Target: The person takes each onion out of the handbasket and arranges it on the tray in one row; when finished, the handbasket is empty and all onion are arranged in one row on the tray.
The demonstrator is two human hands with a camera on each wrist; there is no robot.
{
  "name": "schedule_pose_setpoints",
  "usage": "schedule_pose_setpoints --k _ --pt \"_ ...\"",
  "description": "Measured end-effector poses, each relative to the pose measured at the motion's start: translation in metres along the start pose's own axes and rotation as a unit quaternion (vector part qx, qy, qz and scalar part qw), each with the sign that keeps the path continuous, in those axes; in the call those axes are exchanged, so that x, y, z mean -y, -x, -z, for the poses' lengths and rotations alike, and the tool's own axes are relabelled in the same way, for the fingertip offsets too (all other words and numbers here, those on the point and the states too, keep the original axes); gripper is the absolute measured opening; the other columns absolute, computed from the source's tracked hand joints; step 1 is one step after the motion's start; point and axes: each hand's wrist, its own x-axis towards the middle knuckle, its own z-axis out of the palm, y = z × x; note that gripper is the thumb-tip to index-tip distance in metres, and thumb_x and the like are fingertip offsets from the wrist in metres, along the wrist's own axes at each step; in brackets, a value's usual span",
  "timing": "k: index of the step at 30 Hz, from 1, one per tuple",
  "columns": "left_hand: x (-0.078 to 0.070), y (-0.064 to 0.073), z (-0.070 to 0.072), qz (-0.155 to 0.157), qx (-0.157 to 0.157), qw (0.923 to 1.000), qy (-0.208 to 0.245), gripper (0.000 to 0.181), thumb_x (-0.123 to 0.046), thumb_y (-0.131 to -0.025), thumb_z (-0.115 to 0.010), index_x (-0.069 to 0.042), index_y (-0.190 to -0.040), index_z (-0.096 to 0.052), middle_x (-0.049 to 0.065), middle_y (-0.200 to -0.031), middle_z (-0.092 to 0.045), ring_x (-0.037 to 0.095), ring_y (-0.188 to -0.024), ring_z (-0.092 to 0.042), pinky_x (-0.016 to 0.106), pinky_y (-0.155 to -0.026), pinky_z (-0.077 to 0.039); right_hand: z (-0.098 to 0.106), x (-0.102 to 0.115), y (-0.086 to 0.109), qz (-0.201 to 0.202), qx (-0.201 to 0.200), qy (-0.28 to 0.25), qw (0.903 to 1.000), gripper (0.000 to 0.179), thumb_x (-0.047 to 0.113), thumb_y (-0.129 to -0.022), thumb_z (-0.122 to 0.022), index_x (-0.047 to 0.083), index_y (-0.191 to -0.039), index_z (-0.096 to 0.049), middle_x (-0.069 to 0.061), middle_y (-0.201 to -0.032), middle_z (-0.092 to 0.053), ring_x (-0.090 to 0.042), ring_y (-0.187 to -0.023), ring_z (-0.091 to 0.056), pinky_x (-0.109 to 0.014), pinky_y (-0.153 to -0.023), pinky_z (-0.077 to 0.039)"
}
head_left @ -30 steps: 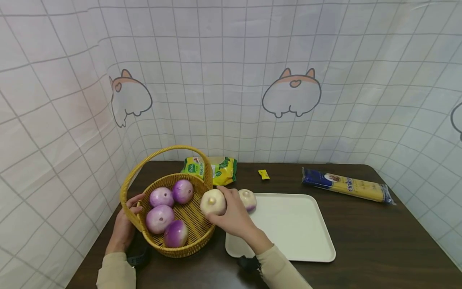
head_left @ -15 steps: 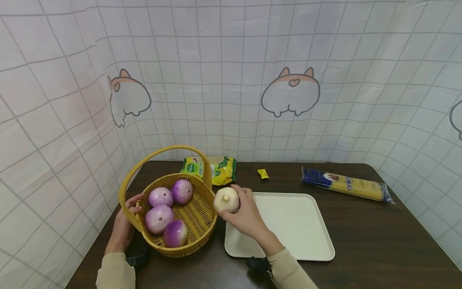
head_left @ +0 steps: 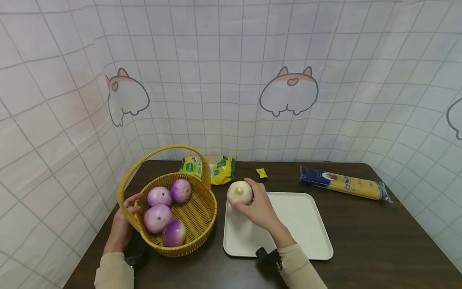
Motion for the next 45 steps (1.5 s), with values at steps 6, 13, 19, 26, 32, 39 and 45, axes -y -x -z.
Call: schedule_pose_setpoints --k 6,13,19,26,32,39,45 --pt "-0.003 -0.002 0.0 -0.002 0.0 1.0 0.001 0.045 -0.018 -0.102 -0.042 -0.006 -0.146 -0.039 0.0 -0.127 -0.044 0.012 -0.111 -0.049 0.019 -0.086 -0.046 0.015 -0.003 -0.007 -0.006 -0.015 -0.003 0.9999 0.083 0.032 -0.078 -0.079 0.012 -0.147 -0.039 -0.017 -0.13 -0.043 -0.028 -0.108 -0.053 -0.045 -0.089 -0.048" --pt "-0.007 -0.001 -0.002 -0.003 -0.006 0.9999 0.009 0.043 -0.016 -0.101 -0.042 -0.007 -0.143 -0.042 -0.001 -0.127 -0.045 0.012 -0.111 -0.049 0.02 -0.086 -0.046 0.031 -0.01 -0.01 -0.003 -0.025 0.007 0.9997 0.08 0.03 -0.079 -0.079 0.006 -0.145 -0.041 -0.018 -0.129 -0.045 -0.027 -0.104 -0.05 -0.04 -0.085 -0.046" --pt "-0.006 -0.002 -0.003 0.001 -0.004 1.0 -0.001 0.044 -0.017 -0.101 -0.042 -0.007 -0.144 -0.041 0.0 -0.126 -0.045 0.013 -0.111 -0.048 0.02 -0.085 -0.047 0.041 -0.021 -0.01 -0.026 0.008 0.001 0.9996 0.082 0.034 -0.08 -0.079 0.006 -0.146 -0.039 -0.017 -0.137 -0.045 -0.029 -0.114 -0.052 -0.042 -0.091 -0.047" --pt "-0.003 -0.003 -0.003 0.009 -0.012 0.9999 -0.006 0.045 -0.018 -0.102 -0.042 -0.006 -0.145 -0.04 -0.001 -0.126 -0.044 0.013 -0.111 -0.048 0.019 -0.085 -0.046 0.05 -0.033 -0.01 -0.049 0.007 -0.014 0.9987 0.085 0.039 -0.079 -0.08 0.009 -0.147 -0.038 -0.015 -0.138 -0.052 -0.03 -0.116 -0.057 -0.044 -0.091 -0.049" --pt "-0.004 -0.002 -0.004 0.004 -0.009 0.9999 -0.002 0.044 -0.016 -0.102 -0.04 -0.005 -0.145 -0.04 0.0 -0.127 -0.043 0.013 -0.11 -0.046 0.02 -0.085 -0.046 0.058 -0.042 -0.009 -0.067 0.005 -0.001 0.9977 0.084 0.04 -0.079 -0.08 0.01 -0.147 -0.04 -0.015 -0.136 -0.053 -0.03 -0.112 -0.059 -0.041 -0.086 -0.051" --pt "-0.005 0.0 -0.003 0.011 -0.013 0.9998 0.001 0.045 -0.015 -0.101 -0.04 -0.003 -0.145 -0.038 0.001 -0.127 -0.042 0.013 -0.111 -0.046 0.019 -0.086 -0.045 0.069 -0.05 -0.009 -0.088 -0.001 -0.005 0.9961 0.084 0.037 -0.078 -0.081 0.011 -0.146 -0.04 -0.014 -0.141 -0.05 -0.031 -0.115 -0.056 -0.044 -0.091 -0.048" --pt "-0.004 0.0 -0.003 0.006 -0.015 0.9999 -0.002 0.044 -0.015 -0.101 -0.04 -0.004 -0.144 -0.04 0.0 -0.127 -0.043 0.012 -0.11 -0.046 0.019 -0.085 -0.045 0.076 -0.059 -0.008 -0.113 0.005 -0.004 0.9936 0.083 0.036 -0.08 -0.079 0.011 -0.148 -0.037 -0.014 -0.144 -0.047 -0.032 -0.116 -0.055 -0.045 -0.091 -0.048"
